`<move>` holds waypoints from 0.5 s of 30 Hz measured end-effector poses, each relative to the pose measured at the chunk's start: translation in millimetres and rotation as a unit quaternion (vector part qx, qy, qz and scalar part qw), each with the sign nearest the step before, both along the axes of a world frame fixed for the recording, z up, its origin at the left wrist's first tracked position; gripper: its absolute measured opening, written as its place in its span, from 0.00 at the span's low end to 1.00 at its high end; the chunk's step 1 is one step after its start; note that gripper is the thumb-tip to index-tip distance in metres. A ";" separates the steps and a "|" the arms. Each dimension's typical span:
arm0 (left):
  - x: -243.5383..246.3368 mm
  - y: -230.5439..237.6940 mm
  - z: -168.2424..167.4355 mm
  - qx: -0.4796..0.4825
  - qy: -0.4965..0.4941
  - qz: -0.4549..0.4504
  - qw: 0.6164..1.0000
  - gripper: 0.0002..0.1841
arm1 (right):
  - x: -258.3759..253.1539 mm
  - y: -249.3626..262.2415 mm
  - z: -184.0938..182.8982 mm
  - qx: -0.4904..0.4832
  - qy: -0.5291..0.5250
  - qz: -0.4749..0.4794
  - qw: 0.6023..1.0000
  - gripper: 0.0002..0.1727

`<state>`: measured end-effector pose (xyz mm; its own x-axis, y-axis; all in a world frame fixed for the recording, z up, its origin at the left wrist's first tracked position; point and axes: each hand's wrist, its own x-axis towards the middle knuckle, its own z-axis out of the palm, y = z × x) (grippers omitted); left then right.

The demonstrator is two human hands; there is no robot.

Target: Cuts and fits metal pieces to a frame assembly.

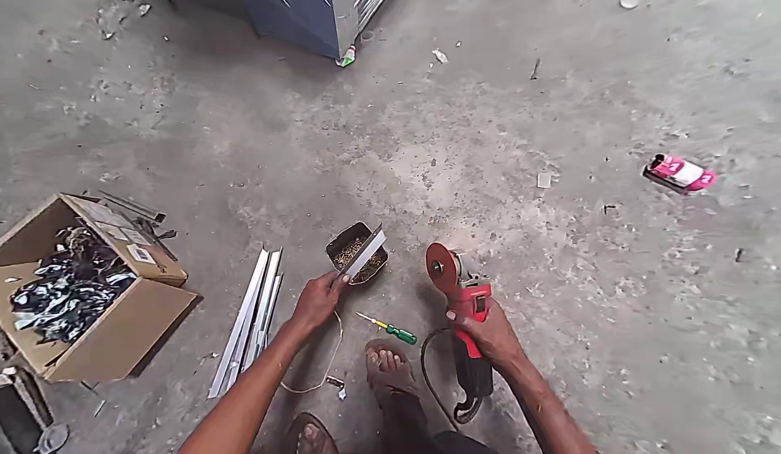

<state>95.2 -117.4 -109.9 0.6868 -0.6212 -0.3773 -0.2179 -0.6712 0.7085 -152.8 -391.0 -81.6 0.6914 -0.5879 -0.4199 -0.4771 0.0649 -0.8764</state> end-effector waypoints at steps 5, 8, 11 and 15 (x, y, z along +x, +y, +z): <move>-8.6 -12.4 27.7 0.079 0.056 0.047 0.994 0.26 | 19.6 -2.1 1.9 -0.051 0.045 0.044 0.997 0.39; -10.3 -22.0 43.7 0.082 0.151 0.073 0.982 0.25 | 35.0 -7.1 3.2 -0.062 0.060 0.072 0.994 0.38; -15.5 -24.1 42.4 0.082 0.177 0.093 0.976 0.27 | 49.6 -11.8 2.4 -0.072 0.063 0.098 0.991 0.40; -24.8 -25.3 33.9 0.066 0.185 0.116 0.974 0.28 | 64.7 -16.9 -0.8 -0.094 0.062 0.134 0.985 0.41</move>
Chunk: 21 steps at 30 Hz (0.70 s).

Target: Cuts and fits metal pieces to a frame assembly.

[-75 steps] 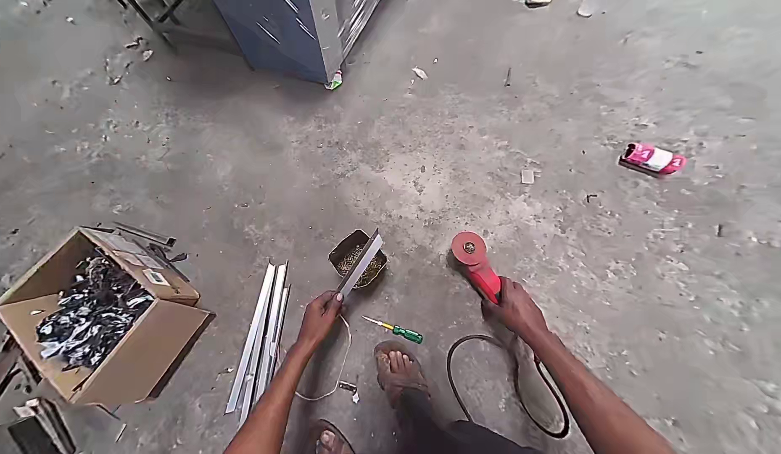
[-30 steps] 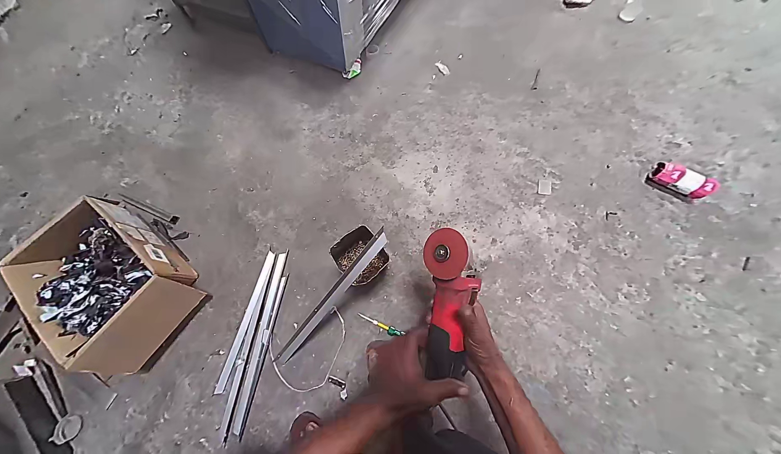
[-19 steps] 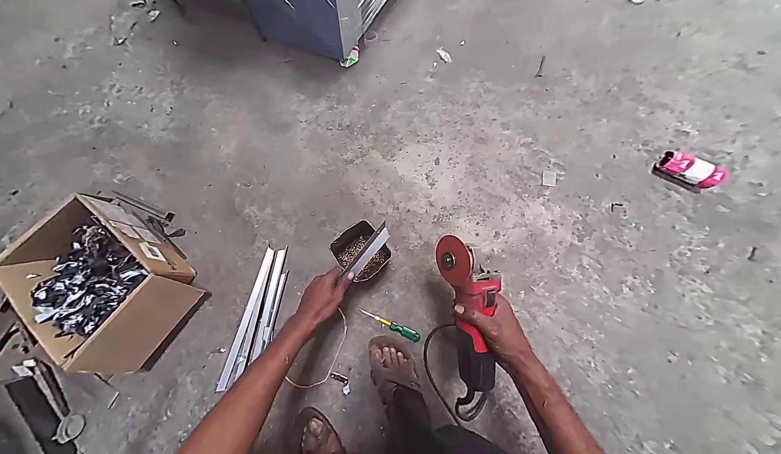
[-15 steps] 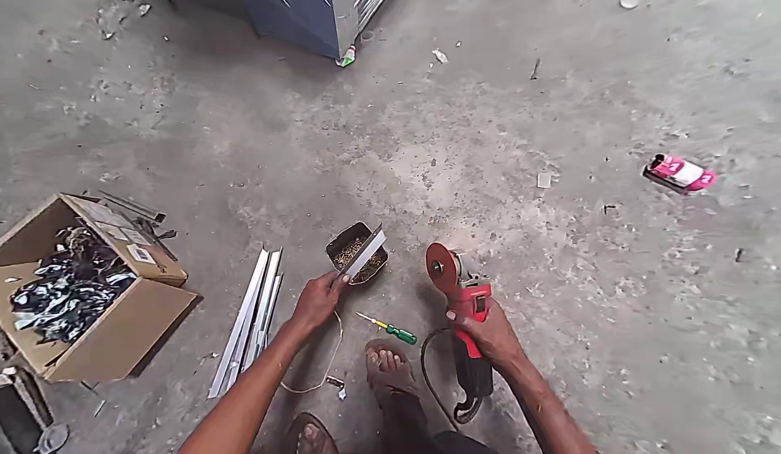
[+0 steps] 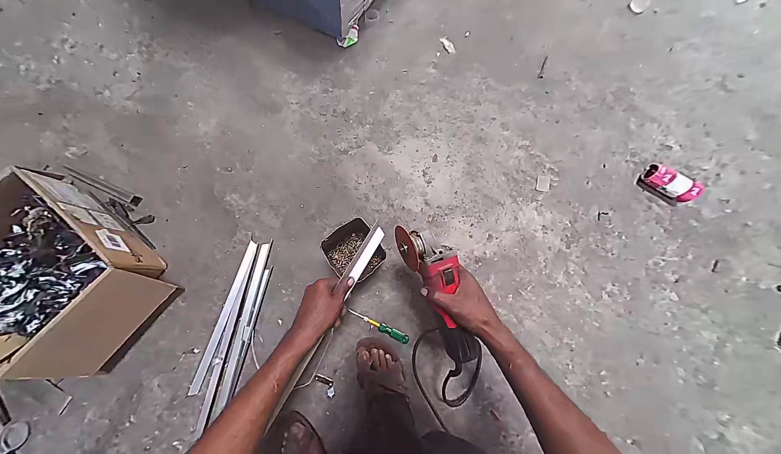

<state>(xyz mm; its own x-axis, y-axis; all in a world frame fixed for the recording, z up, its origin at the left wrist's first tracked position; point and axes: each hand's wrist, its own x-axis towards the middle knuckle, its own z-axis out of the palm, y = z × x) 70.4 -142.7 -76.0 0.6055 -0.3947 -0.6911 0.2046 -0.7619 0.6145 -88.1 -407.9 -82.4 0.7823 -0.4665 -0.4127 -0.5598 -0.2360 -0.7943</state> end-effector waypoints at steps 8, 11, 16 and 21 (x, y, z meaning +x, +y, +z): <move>-1.3 -0.5 -3.3 -0.006 0.003 0.008 1.000 0.26 | 13.8 -2.9 -6.3 0.005 0.022 0.024 0.999 0.41; -0.9 -0.8 -2.9 -0.007 0.009 0.012 1.000 0.26 | 15.4 -2.6 -7.4 0.010 0.022 0.022 0.999 0.42; -1.6 0.2 -2.1 -0.023 0.004 0.011 1.000 0.25 | 15.3 -1.8 -10.5 0.005 0.017 0.028 0.999 0.41; -1.0 1.4 -3.5 -0.031 0.010 0.018 0.999 0.26 | 17.0 0.1 -10.8 -0.002 0.016 0.029 0.999 0.41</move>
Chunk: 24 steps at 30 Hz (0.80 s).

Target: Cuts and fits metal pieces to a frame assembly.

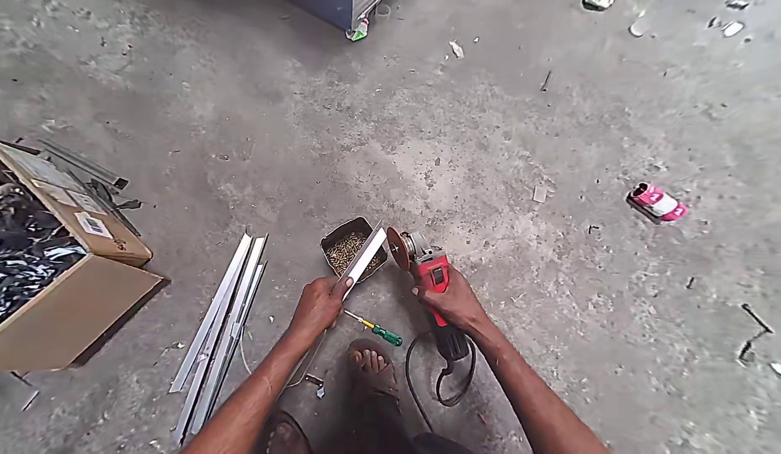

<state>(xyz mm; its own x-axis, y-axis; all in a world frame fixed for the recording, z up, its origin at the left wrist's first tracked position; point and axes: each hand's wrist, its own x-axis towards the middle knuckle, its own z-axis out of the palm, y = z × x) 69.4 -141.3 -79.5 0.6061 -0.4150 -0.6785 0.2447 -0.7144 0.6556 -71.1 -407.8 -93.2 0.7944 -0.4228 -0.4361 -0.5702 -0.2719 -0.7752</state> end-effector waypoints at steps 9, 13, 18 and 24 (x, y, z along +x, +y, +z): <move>-0.3 0.0 -1.3 -0.005 0.007 0.009 1.000 0.25 | 0.8 2.0 0.0 -0.002 0.002 -0.001 1.000 0.40; -0.6 -0.2 -2.1 -0.008 0.006 0.010 1.000 0.25 | 0.3 2.1 -1.6 0.001 -0.003 -0.006 1.000 0.40; 1.0 1.3 -3.3 -0.015 0.016 0.009 1.000 0.26 | 3.2 3.0 1.8 -0.004 0.009 -0.001 1.000 0.40; 2.5 -0.2 -1.4 -0.006 0.028 0.009 1.000 0.26 | 5.9 5.1 4.4 -0.007 0.014 -0.007 1.000 0.41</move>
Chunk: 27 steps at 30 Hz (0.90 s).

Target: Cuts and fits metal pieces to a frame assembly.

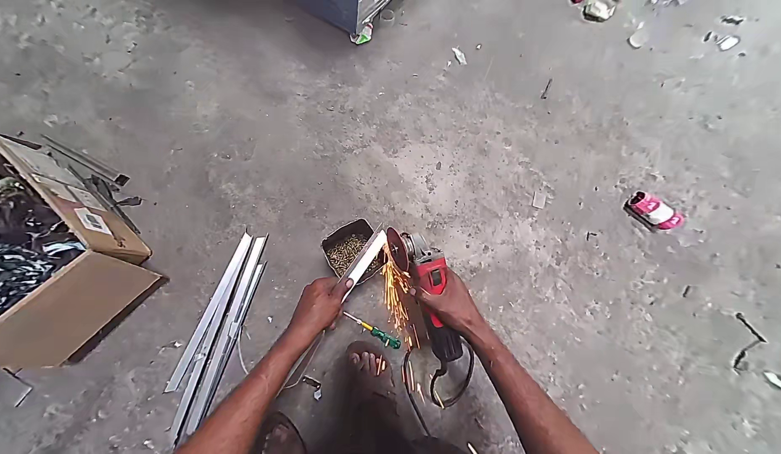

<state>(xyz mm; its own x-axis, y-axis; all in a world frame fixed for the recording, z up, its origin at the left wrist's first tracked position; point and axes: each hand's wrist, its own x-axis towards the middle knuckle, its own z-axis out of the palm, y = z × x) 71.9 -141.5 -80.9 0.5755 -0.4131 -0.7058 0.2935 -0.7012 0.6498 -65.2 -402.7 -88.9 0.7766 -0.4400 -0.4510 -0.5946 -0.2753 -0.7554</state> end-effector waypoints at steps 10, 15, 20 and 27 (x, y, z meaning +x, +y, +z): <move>1.0 -1.1 -0.1 0.002 0.020 0.008 1.000 0.27 | 4.2 3.0 0.3 -0.010 -0.003 -0.011 1.000 0.39; 2.8 1.4 -0.4 -0.010 0.026 0.004 1.000 0.26 | 5.5 5.0 -3.1 -0.003 -0.003 -0.019 1.000 0.40; 3.2 3.3 -2.5 -0.030 0.033 0.008 0.999 0.26 | 7.3 3.7 -3.2 -0.005 -0.005 -0.016 1.000 0.39; 5.4 4.5 -5.5 -0.042 0.056 0.016 0.997 0.25 | 11.1 1.2 -2.9 0.000 -0.017 -0.006 1.000 0.37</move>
